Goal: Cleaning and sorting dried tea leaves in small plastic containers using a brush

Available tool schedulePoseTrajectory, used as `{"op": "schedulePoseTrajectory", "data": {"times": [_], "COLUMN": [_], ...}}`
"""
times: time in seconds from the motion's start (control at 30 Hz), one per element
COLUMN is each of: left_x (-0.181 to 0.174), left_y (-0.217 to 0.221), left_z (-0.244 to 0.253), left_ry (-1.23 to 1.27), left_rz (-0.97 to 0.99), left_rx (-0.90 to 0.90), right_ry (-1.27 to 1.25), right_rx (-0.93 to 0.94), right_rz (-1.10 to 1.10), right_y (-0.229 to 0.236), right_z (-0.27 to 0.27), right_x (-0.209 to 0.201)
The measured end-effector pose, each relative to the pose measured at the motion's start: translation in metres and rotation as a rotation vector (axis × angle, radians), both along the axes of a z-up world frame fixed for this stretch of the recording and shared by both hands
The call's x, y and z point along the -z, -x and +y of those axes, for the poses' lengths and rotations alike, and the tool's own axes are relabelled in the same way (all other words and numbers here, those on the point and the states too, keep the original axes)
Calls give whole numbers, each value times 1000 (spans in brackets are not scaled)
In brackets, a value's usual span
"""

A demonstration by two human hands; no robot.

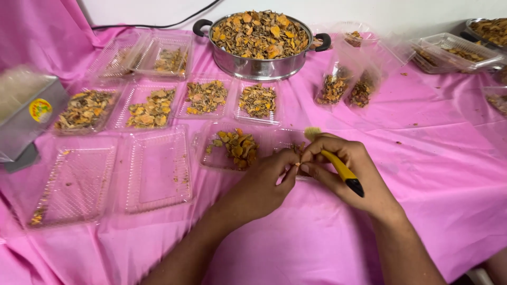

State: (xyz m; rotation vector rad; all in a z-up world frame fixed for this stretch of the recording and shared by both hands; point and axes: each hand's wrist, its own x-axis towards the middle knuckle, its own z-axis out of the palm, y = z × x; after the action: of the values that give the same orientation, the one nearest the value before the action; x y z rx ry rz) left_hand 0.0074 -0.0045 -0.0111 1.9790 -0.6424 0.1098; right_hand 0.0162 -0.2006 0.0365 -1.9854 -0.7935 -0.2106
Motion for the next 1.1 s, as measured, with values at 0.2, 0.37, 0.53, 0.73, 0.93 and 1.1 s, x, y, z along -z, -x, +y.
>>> {"op": "schedulePoseTrajectory", "data": {"times": [0.2,0.37,0.53,0.73,0.93,1.1], "left_x": [2,-5,-3,-3,-5,-5], "left_y": [-7,-5,-7,-5,-2,-6], "left_z": [8,4,6,9,10,11], "left_ry": [149,-22,62,273,273,371], "left_rz": [125,115,96,78,47,100], "left_rx": [11,-216,-271,-209,-210,-211], "right_ry": [-133,17,-339,-106,-52,-82], "right_rx": [35,389,382,262,308,467], "right_rz": [40,56,-279,-393,-436,-440], "right_y": [14,38,53,55,56,60], "right_z": [7,3,5,18,20,17], "right_x": [8,-1,52,37,50,51]}}
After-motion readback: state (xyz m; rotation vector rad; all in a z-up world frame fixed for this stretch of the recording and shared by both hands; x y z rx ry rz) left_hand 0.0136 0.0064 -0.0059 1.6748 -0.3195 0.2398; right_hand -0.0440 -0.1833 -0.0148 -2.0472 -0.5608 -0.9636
